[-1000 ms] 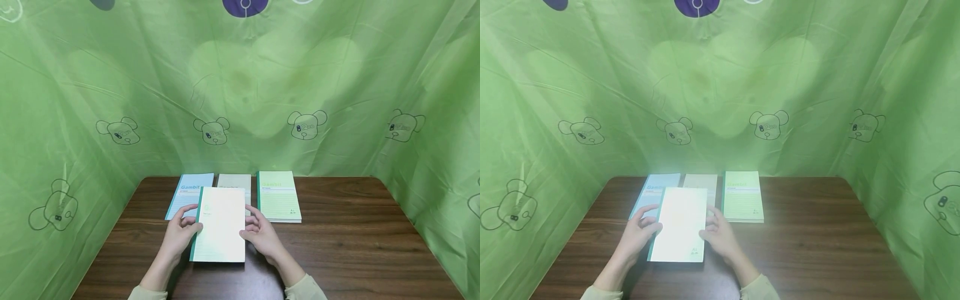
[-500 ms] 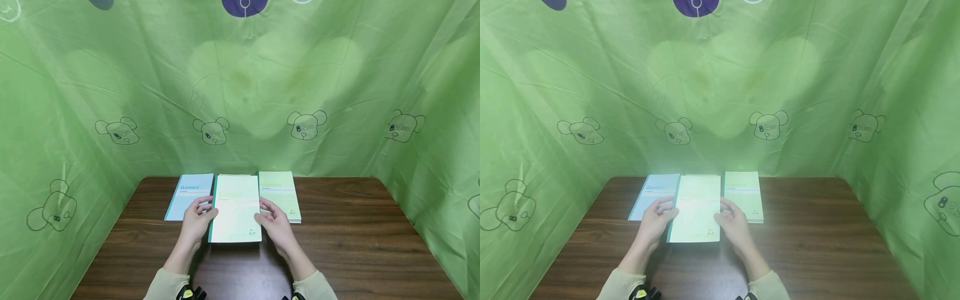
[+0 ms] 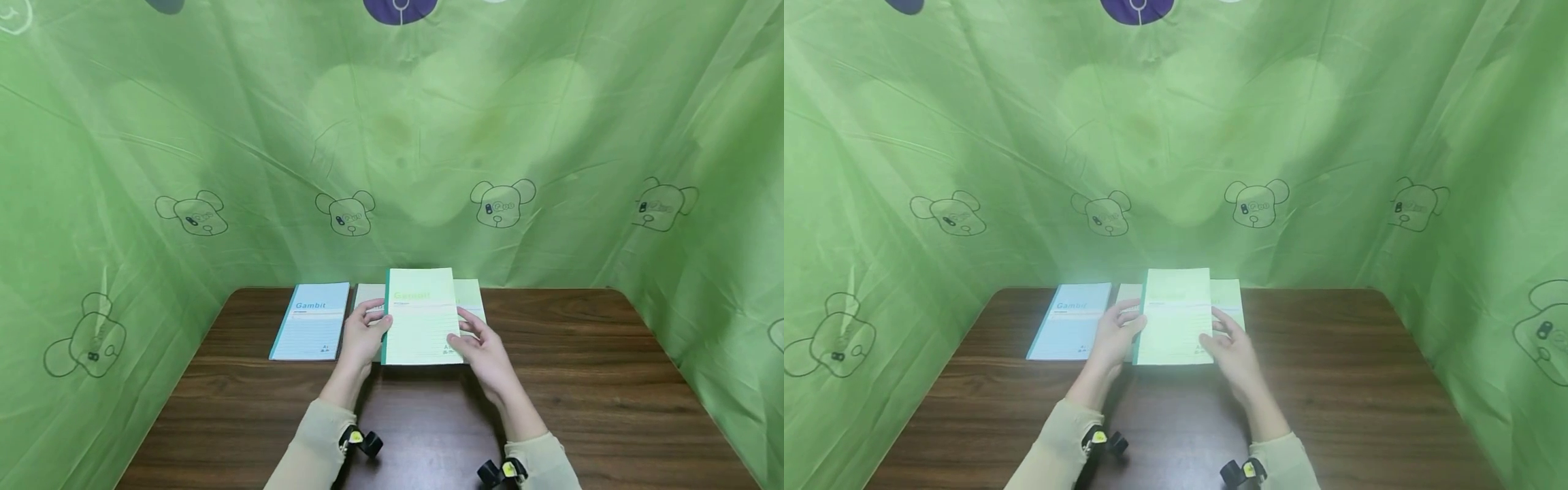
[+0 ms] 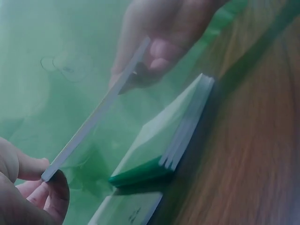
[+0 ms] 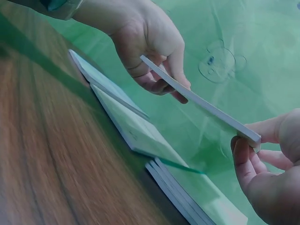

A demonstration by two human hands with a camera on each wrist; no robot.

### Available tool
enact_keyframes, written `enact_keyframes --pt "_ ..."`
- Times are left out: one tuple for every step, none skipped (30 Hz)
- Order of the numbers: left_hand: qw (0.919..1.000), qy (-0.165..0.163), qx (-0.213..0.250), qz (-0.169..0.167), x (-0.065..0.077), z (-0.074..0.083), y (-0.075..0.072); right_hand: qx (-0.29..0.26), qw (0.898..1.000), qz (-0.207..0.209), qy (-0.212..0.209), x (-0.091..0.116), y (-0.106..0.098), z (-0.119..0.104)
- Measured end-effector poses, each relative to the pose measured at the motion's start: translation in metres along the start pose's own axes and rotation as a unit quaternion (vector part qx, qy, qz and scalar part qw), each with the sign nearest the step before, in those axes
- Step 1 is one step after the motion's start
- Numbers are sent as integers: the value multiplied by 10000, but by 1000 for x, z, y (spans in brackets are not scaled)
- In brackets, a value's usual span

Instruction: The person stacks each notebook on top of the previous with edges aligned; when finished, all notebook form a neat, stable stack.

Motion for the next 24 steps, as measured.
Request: enact_keyframes --pt "10000 -21 23 -23 -1 -1 4 6 10000 27 5 -1 -3 0" --pt "10000 -40 60 -32 -3 -2 8 23 10000 54 16 -2 -7 0" --pt "9999 -69 103 -36 -4 -3 12 32 10000 88 29 -2 -10 -1" --pt "9998 -102 156 -56 -5 -4 15 33 9999 124 31 -3 -13 -1" --pt "9997 -126 209 -53 -6 -6 19 42 9999 157 38 -3 -16 -1" --pt "9995 -158 252 -50 -7 -8 22 43 9998 185 43 -4 -19 -1" --pt "9993 -196 309 -54 -8 -9 26 49 9998 211 52 -4 -22 -1" --pt "9991 -204 356 -65 -8 -10 29 71 9997 240 63 -5 -25 -1" --pt "9990 -212 391 -80 -8 -10 33 73 9996 263 73 -6 -28 0" --pt "9989 -202 410 -94 -9 -11 36 89 9996 270 77 -6 -30 0" --pt "9988 -193 428 -102 -9 -11 39 105 9995 282 89 -6 -33 0" --pt "9988 -184 439 -107 -9 -11 43 108 9995 281 92 -6 -36 0" --pt "9988 -161 441 -110 -10 -12 45 100 9995 287 91 -7 -38 0" --pt "9989 -141 435 -102 -10 -12 48 69 9995 292 84 -7 -40 0" --pt "9990 -117 421 -93 -11 -13 51 18 9995 294 79 -7 -42 1" --pt "9991 -80 398 -77 -11 -14 53 -26 9995 292 70 -8 -44 1" --pt "9993 -56 360 -59 -12 -15 55 -60 9995 305 57 -8 -46 1" --pt "9995 -38 314 -44 -12 -17 57 -98 9995 307 47 -9 -48 2" --pt "9996 -8 273 -33 -13 -18 58 -113 9995 310 25 -10 -49 2" --pt "9997 12 235 -26 -13 -20 60 -113 9995 309 11 -11 -51 3" --pt "9998 37 205 -27 -13 -21 61 -83 9995 314 -6 -11 -52 4" --pt "9998 54 166 -35 -13 -23 62 -40 9995 318 -22 -12 -54 4" --pt "9999 65 144 -61 -13 -24 63 13 9994 334 -27 -12 -55 5" --pt "9998 80 126 -95 -13 -25 64 64 9994 351 -27 -13 -57 6"
Point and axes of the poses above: each hand's wrist, its own x-axis away from the middle knuckle, its own y-axis out of the palm, z = x × y, the point moved 7 cm from there along -x, towards the middle knuckle, and after that the axes turned 9 degrees about y, right-handed, at the moved point
